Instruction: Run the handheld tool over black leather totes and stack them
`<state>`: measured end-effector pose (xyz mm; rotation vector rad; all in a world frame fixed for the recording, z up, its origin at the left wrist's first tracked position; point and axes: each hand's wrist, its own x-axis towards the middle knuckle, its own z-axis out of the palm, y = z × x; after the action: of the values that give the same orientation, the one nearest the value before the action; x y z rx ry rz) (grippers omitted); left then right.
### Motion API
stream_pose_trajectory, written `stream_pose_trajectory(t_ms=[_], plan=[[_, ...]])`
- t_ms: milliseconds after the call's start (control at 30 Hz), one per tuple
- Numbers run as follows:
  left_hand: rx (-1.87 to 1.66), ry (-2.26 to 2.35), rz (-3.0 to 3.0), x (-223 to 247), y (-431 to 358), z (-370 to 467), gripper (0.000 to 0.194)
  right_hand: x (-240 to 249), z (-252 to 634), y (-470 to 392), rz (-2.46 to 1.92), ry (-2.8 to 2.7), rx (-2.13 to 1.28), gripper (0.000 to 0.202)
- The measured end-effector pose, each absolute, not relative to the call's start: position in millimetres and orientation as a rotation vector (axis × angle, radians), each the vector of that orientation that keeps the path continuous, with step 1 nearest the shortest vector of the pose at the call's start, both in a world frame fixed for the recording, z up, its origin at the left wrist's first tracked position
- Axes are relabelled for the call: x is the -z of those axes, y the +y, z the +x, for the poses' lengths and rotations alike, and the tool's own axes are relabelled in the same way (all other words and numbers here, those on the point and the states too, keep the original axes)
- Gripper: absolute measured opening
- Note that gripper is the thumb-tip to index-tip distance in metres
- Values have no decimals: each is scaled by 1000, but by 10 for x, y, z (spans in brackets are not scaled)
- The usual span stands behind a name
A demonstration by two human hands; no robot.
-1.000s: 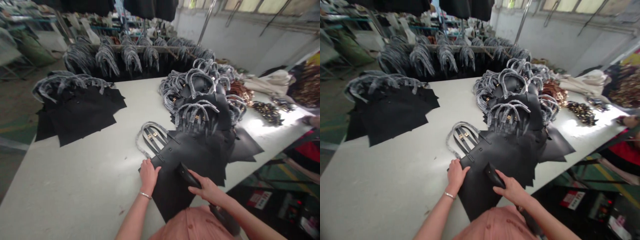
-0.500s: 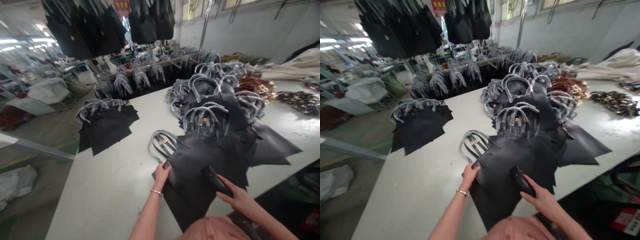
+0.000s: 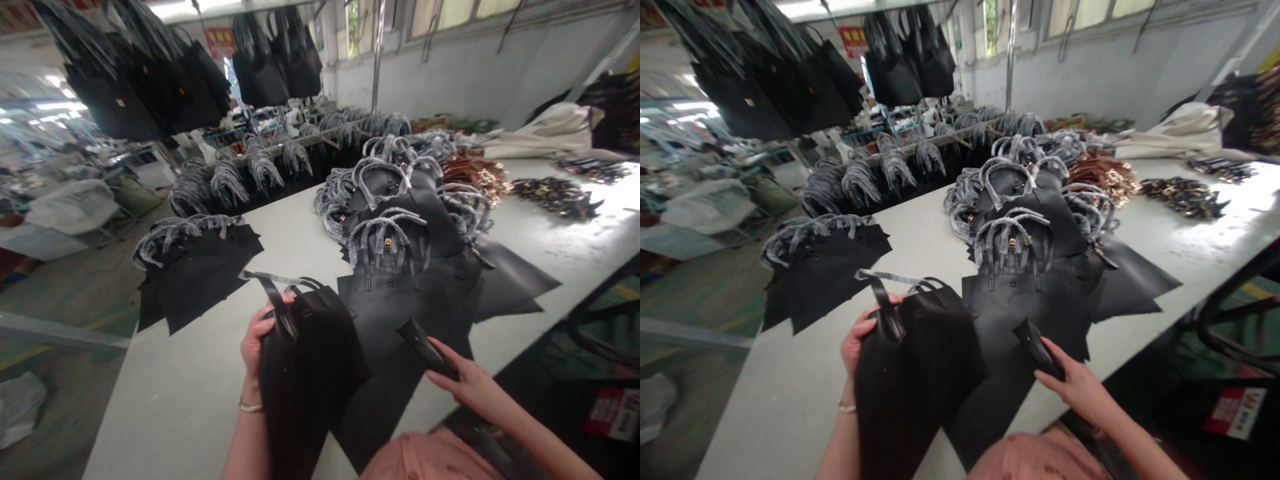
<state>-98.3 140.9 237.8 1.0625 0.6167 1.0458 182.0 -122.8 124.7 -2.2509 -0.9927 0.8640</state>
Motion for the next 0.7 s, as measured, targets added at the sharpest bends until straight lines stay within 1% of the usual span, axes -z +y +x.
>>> stream_pose_trajectory(t_ms=[67, 100, 133, 200, 267, 300, 400, 467, 533, 600, 700], plan=[[-993, 652, 1218, -2680, 1423, -951, 17, -1254, 1873, -1269, -2241, -942, -918, 77], [-961, 709, 1307, -2758, 1416, -870, 14, -1252, 1902, -1288, -2233, -920, -947, 78], [-942, 787, 1405, -2779, 1400, -743, 14, -1248, 1931, -1306, -2230, -899, -954, 78], [-965, 951, 1629, -2641, 1344, -377, 22, -1244, 1992, -1332, -2233, -861, -943, 78], [-946, 1050, 1897, -2302, 1258, 32, 37, -1259, 2055, -1342, -2254, -833, -924, 78], [-864, 1052, 2014, -2085, 1202, 203, 38, -1277, 2086, -1339, -2275, -823, -907, 78], [-614, 938, 2256, -1405, 975, 407, 23, -1359, 2158, -1303, -2347, -812, -842, 77], [-468, 848, 2361, -1030, 785, 280, 25, -1408, 2166, -1252, -2360, -811, -844, 76], [-363, 832, 2442, -747, 591, 41, 24, -1423, 2124, -1173, -2336, -823, -933, 75], [-335, 897, 2520, -530, 425, -198, 25, -1391, 2035, -1062, -2299, -863, -1059, 72], [-372, 964, 2611, -282, 266, -410, 37, -1276, 1867, -840, -2210, -952, -1240, 67]])
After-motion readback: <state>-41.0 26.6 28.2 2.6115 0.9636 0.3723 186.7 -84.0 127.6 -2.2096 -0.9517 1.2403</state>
